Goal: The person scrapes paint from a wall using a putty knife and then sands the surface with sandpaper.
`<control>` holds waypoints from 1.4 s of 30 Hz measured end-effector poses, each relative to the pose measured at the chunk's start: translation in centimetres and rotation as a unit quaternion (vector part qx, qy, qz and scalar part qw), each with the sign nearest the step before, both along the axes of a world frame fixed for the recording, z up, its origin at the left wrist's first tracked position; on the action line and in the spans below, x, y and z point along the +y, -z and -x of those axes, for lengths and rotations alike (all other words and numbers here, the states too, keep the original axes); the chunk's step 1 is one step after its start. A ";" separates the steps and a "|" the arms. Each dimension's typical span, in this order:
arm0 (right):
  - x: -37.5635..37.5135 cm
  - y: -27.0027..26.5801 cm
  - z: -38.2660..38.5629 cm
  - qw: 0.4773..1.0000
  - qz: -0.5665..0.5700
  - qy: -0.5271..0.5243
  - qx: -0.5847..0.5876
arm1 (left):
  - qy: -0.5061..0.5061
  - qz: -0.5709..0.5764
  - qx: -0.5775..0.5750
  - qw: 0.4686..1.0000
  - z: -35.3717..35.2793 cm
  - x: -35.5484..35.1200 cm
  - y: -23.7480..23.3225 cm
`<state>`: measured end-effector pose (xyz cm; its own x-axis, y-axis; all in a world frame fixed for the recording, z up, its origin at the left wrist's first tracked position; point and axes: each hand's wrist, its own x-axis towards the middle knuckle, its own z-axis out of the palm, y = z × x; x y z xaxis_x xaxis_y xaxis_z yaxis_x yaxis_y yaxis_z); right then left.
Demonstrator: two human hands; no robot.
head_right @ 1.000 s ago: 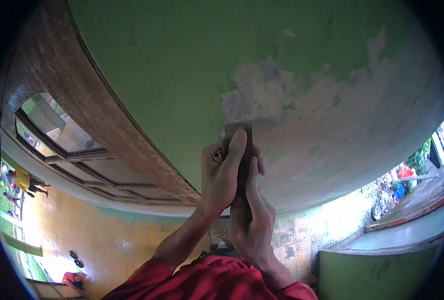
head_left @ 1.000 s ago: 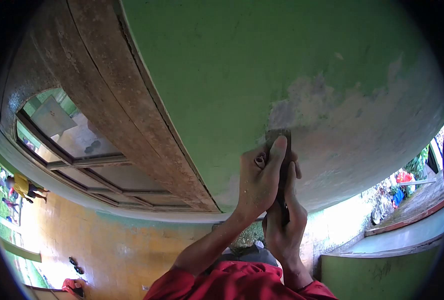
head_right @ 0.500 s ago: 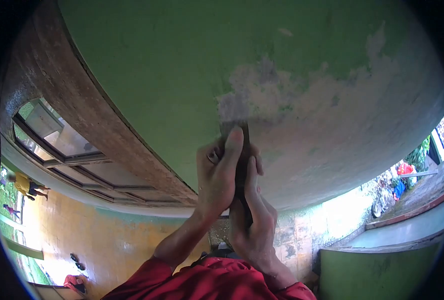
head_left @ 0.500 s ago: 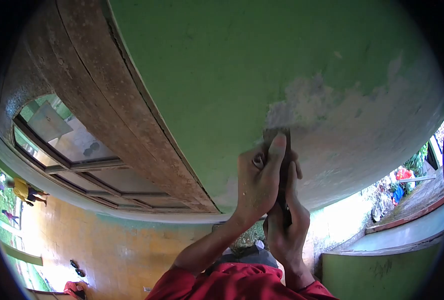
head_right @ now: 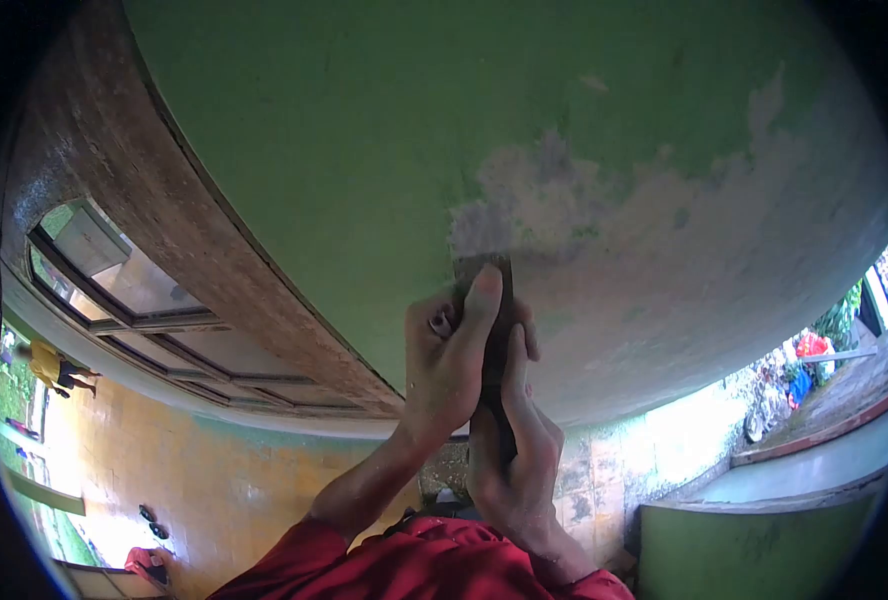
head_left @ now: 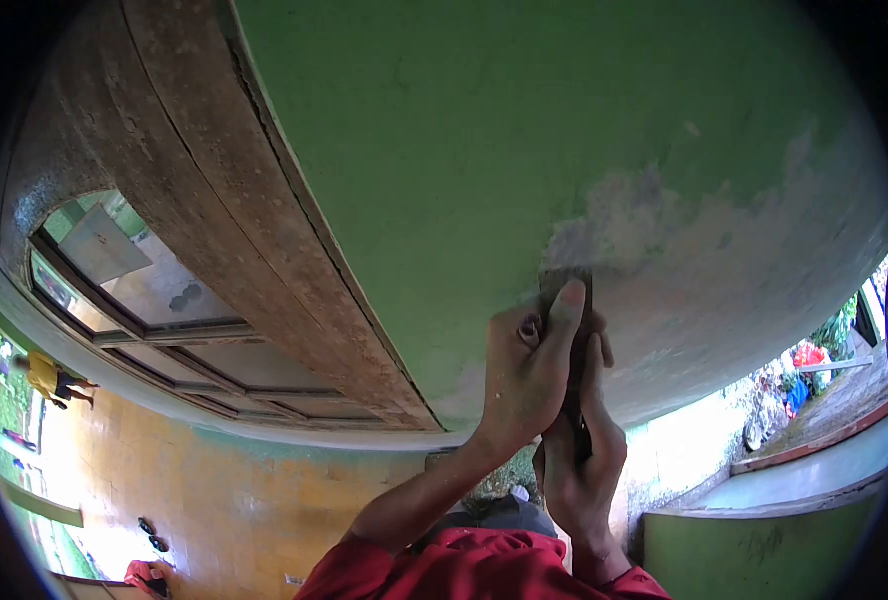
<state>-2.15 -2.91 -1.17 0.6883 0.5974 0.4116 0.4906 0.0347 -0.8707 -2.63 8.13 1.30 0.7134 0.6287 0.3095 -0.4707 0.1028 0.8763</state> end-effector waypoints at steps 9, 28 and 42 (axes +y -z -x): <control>-0.3 -0.7 0.1 0.999 -0.003 -0.016 0.040 | 0.013 0.013 0.023 1.000 0.4 0.1 -0.8; -0.4 -2.5 0.6 0.996 -0.001 -0.024 0.089 | 0.024 0.009 0.015 1.000 0.5 0.2 -2.0; -0.3 -2.4 0.3 0.996 -0.025 -0.032 0.078 | 0.018 -0.009 -0.017 1.000 0.2 0.5 -2.7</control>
